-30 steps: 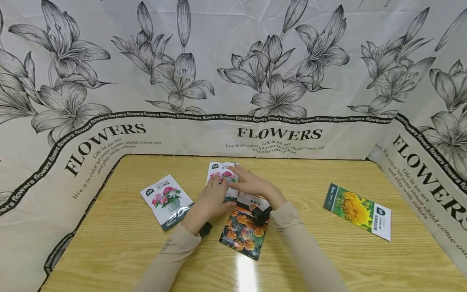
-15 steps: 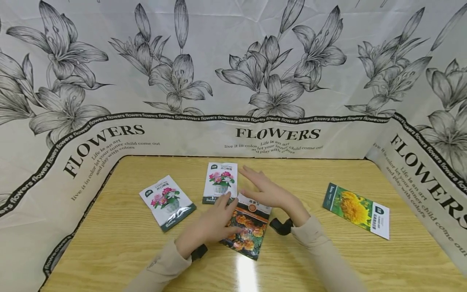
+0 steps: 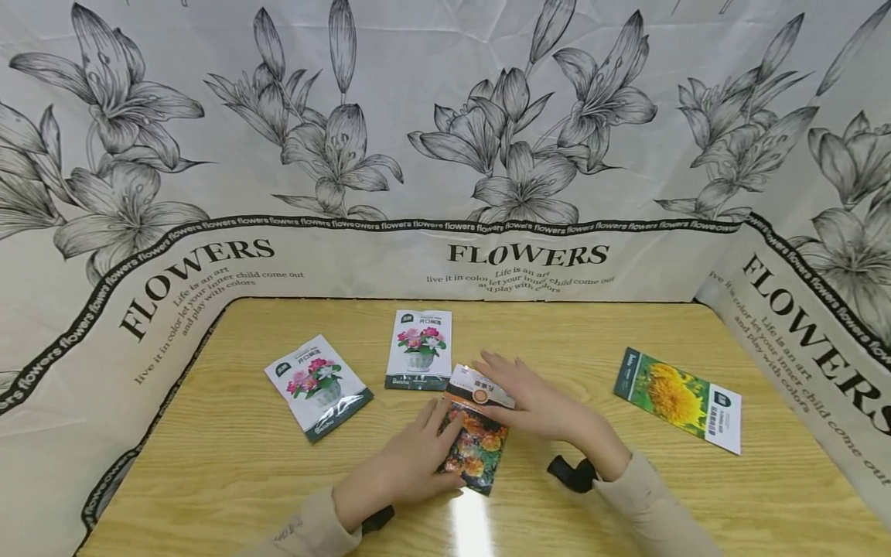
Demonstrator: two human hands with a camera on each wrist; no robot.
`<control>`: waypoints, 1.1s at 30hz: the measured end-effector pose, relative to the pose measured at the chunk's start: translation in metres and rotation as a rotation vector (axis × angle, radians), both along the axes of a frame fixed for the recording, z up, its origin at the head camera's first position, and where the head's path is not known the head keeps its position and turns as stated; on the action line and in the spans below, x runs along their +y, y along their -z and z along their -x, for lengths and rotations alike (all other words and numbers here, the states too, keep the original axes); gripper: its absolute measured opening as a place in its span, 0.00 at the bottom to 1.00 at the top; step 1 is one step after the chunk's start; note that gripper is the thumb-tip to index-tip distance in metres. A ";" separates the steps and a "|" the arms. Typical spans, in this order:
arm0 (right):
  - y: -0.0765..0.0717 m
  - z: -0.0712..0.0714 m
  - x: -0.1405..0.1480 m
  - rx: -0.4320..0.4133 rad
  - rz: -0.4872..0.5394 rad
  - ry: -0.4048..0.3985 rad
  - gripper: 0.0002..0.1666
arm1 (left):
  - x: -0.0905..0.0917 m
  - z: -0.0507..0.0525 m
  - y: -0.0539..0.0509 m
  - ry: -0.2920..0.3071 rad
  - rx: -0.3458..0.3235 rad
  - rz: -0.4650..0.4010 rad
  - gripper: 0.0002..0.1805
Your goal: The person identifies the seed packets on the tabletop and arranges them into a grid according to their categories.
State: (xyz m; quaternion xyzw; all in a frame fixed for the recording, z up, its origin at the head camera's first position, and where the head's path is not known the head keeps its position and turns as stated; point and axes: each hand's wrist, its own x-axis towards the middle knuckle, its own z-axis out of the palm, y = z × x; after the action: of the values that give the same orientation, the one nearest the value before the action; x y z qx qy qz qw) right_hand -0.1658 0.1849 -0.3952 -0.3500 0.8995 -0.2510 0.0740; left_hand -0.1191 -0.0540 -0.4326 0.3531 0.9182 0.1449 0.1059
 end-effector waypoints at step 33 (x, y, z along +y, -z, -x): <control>0.015 -0.034 0.025 -0.209 -0.152 0.042 0.37 | 0.019 -0.012 0.014 0.059 0.089 0.031 0.43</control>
State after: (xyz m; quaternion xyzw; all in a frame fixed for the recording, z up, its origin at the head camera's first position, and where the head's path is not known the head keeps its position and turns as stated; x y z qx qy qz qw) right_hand -0.1317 0.2101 -0.4103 -0.2964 0.9104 -0.2187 0.1884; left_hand -0.1066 -0.0354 -0.4467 0.3846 0.9133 0.1117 0.0745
